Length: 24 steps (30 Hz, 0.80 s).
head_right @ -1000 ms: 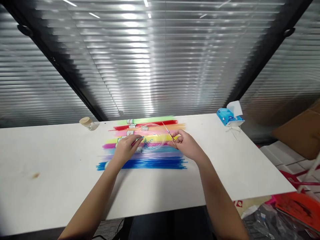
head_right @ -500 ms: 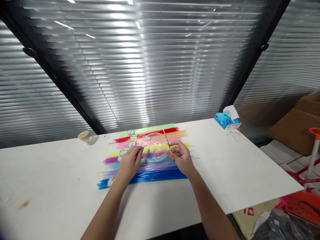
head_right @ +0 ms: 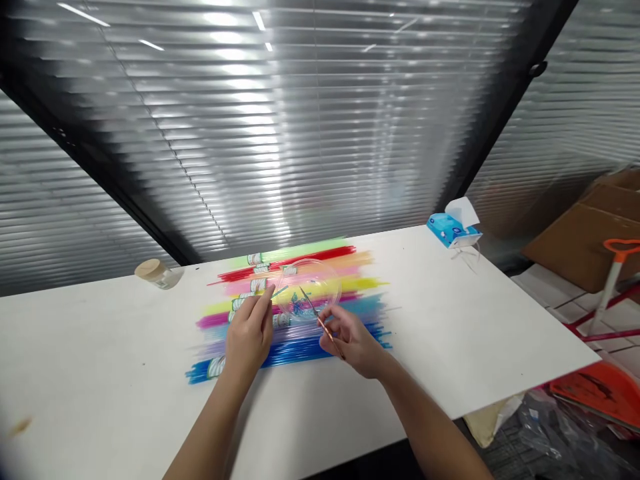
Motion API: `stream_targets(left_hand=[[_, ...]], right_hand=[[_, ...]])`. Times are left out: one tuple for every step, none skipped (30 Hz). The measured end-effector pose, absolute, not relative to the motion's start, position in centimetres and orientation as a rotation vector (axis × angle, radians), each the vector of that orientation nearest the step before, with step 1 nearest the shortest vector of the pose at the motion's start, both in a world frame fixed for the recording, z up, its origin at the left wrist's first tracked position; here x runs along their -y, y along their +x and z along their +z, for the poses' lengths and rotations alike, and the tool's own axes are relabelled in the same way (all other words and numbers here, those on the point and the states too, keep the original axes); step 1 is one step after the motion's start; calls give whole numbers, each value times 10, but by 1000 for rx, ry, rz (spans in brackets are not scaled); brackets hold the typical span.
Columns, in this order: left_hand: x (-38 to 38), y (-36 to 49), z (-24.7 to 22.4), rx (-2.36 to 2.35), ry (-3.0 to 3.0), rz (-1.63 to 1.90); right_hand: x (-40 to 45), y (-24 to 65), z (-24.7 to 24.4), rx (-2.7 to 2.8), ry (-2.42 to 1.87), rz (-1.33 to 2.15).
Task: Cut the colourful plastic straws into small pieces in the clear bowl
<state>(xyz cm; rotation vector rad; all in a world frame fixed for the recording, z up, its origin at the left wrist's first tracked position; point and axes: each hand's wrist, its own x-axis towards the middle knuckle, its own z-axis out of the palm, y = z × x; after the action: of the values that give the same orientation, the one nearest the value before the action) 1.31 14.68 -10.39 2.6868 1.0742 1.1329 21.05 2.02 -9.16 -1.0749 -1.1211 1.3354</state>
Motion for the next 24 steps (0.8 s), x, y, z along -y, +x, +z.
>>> stream_targets(left_hand=[[-145,12,-104,-1116,2722,1094],[-144,12,-104,-1159,2748,1059],[-142,11,-103,-1191,2769,1039],[-141,11,-103,-1209,2788,1033],[-140,11,-103,-1215,2808,1035],[-138,12,-102,-1212,2833,1038],[-137,13,-102,-1202,2861,1041],[-136,13,-101,-1189,2886,1049],[-135,14,-101,-1171,2905,1063],[-135,15,-100,-1150,2916,1087],[-134,17,-100,-1124,2916,1135],[-133,18,-99,-1098,2905,1193],[-133,19,-99,-1074,2891,1250],[-133,19,-98,-1050,2879,1296],[-132,20,-98,-1028,2874,1329],[-132,20,-98,-1009,2874,1352],[-132,20,-98,-989,2878,1364],[-132,20,-98,-976,2883,1367],[-132,20,-98,-968,2886,1372],[-133,19,-98,-961,2887,1378],[-133,19,-98,-953,2888,1382],[-133,19,-98,-942,2892,1388],[-134,19,-98,-931,2898,1395],[-134,19,-98,-920,2904,1405]], right_hand=[[-19,208,-91,1120,-1090,1357],[-17,205,-92,1125,-1109,1364],[-16,203,-92,1131,-1133,1364],[-16,201,-92,1133,-1157,1356],[-15,199,-93,1129,-1175,1345],[-15,197,-94,1118,-1188,1337],[-15,195,-94,1106,-1195,1326],[-15,194,-95,1098,-1197,1315],[-16,192,-95,1096,-1198,1303],[-16,191,-96,1098,-1199,1295],[-17,190,-97,1097,-1203,1288],[-17,190,-98,1092,-1205,1280],[-17,189,-100,1087,-1205,1273],[-18,189,-101,1083,-1205,1264],[-18,188,-103,1082,-1204,1252],[-19,188,-104,1082,-1202,1237],[-19,188,-104,1086,-1202,1223],[-19,188,-105,1091,-1205,1212],[-19,189,-105,1096,-1209,1202],[-20,189,-105,1101,-1211,1195],[-20,189,-104,1105,-1213,1190],[-20,190,-104,1107,-1214,1188],[-20,190,-103,1107,-1212,1189],[-20,191,-103,1104,-1208,1189]])
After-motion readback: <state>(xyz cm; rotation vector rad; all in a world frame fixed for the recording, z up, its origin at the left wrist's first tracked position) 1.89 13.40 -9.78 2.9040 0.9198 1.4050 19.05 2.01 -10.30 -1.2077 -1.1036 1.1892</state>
